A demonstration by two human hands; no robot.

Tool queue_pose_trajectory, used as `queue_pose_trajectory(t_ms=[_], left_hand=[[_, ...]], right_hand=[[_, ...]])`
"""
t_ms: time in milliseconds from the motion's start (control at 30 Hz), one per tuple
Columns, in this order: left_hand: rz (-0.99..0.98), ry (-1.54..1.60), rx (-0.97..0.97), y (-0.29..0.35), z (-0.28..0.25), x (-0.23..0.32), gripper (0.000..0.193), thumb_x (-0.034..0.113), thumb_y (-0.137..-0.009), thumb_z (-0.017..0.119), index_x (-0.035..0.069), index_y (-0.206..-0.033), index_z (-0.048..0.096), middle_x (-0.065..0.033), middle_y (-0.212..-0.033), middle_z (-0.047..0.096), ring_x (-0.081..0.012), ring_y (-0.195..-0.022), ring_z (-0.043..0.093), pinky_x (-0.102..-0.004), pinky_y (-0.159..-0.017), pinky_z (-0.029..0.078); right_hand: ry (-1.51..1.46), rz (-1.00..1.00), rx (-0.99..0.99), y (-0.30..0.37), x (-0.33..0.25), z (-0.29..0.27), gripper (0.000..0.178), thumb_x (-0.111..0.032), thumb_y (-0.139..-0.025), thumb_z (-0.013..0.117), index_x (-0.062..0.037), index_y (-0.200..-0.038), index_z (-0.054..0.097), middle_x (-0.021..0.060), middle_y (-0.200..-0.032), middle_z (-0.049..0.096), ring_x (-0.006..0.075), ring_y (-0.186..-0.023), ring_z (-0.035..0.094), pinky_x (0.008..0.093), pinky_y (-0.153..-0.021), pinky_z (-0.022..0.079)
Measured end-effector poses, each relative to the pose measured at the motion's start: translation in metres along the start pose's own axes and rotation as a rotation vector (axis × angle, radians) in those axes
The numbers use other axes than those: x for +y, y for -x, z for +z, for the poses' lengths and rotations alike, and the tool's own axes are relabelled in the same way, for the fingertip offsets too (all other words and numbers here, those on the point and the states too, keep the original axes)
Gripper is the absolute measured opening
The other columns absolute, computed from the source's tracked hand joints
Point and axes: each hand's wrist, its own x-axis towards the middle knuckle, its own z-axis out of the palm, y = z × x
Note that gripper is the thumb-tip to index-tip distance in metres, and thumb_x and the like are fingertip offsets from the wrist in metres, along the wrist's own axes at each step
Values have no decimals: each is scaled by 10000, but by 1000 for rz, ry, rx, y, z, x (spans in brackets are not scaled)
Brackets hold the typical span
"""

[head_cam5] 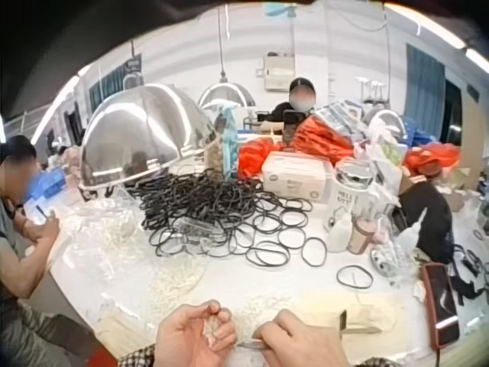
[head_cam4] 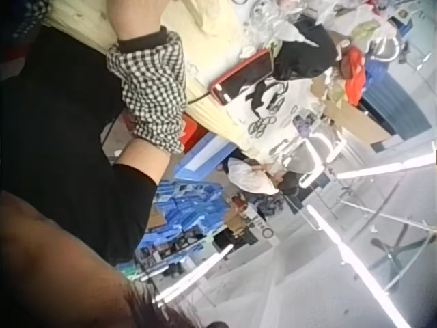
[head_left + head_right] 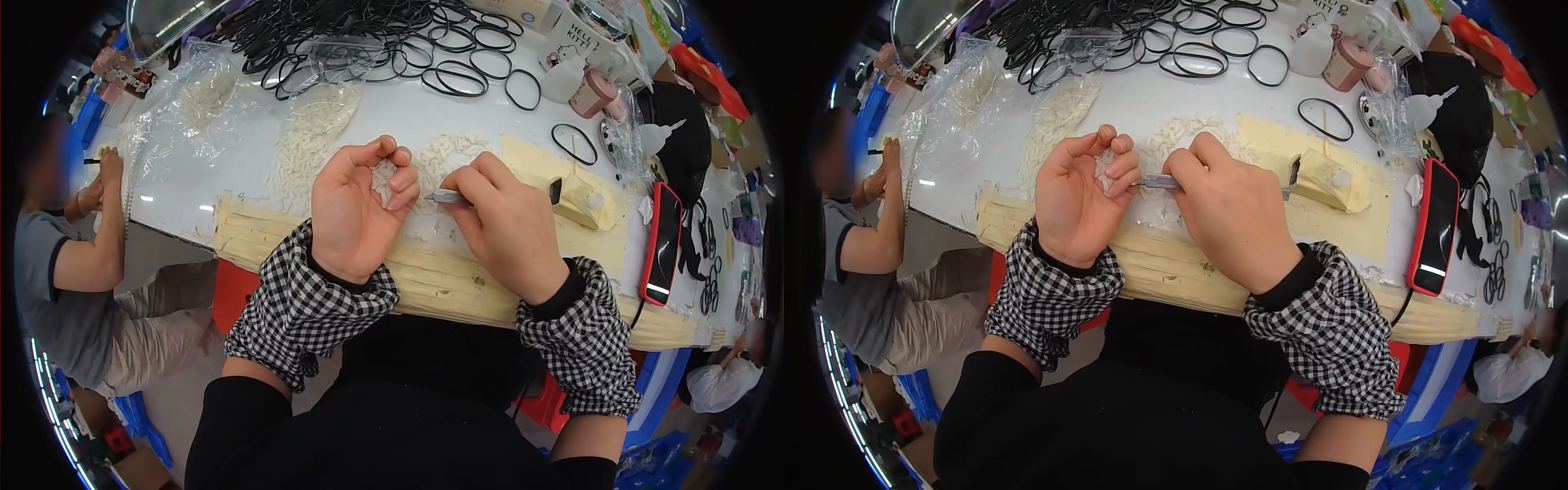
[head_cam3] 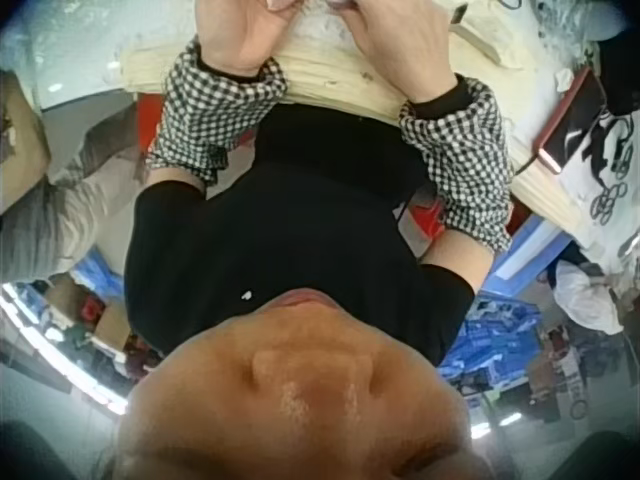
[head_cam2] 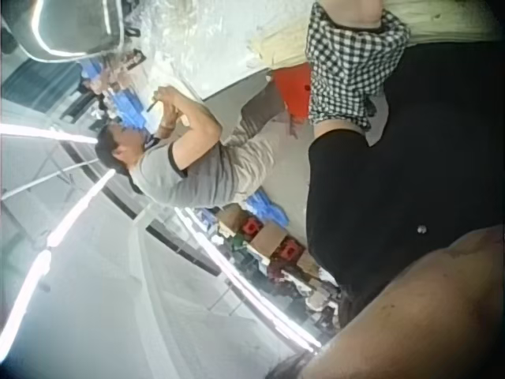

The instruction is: Manually assembling small plastic toy components on a factory workbench.

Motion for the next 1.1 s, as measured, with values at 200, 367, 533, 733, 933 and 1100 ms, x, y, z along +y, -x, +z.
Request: queue_pose_trajectory(t_ms=[200,367,533,733,933,1100], left_hand=[[35,-75,37,2,1,1,170,180,-926,519,17,-971,501,-59,-869,494,-127,-678,427,-234,-580,351],[23,-161,23,0,2,-2,178,202,-955,561,26,-953,530,-23,-848,508,-86,-665,424,-204,-568,338],[21,-191,40,0,3,-3,190,211,-956,563,21,-957,550,-12,-839,512,-73,-663,423,-196,-561,334],[-90,-454,-5,3,12,-5,240,261,-950,583,21,-951,584,9,-781,510,-47,-621,393,-179,-535,307],[-224,-485,-157,4,11,-2,228,245,-956,577,19,-948,604,16,-777,552,-30,-601,370,-172,-527,294],[-216,-337,-146,2,6,-4,186,208,-954,577,25,-968,612,13,-824,589,-30,-629,389,-168,-532,300]], right_hand=[[95,-13,-11,0,-3,8,133,-68,-768,627,-56,-880,557,82,-841,525,257,-640,595,353,-521,459],[54,53,-20,1,-3,4,210,-22,-746,648,-48,-922,537,97,-856,521,299,-678,574,374,-556,455],[-3,-12,54,-2,-1,0,151,-43,-775,614,-47,-903,534,88,-851,515,269,-633,580,352,-517,459],[-122,-2,165,-6,-5,-12,196,8,-745,635,-40,-910,540,86,-841,508,267,-643,589,350,-521,469],[-165,-14,182,-7,-5,-13,219,16,-743,640,-44,-935,552,83,-866,523,242,-650,611,329,-519,480],[-278,-42,271,-8,-7,-13,219,28,-723,663,-38,-919,590,72,-857,561,206,-662,631,288,-538,498]])
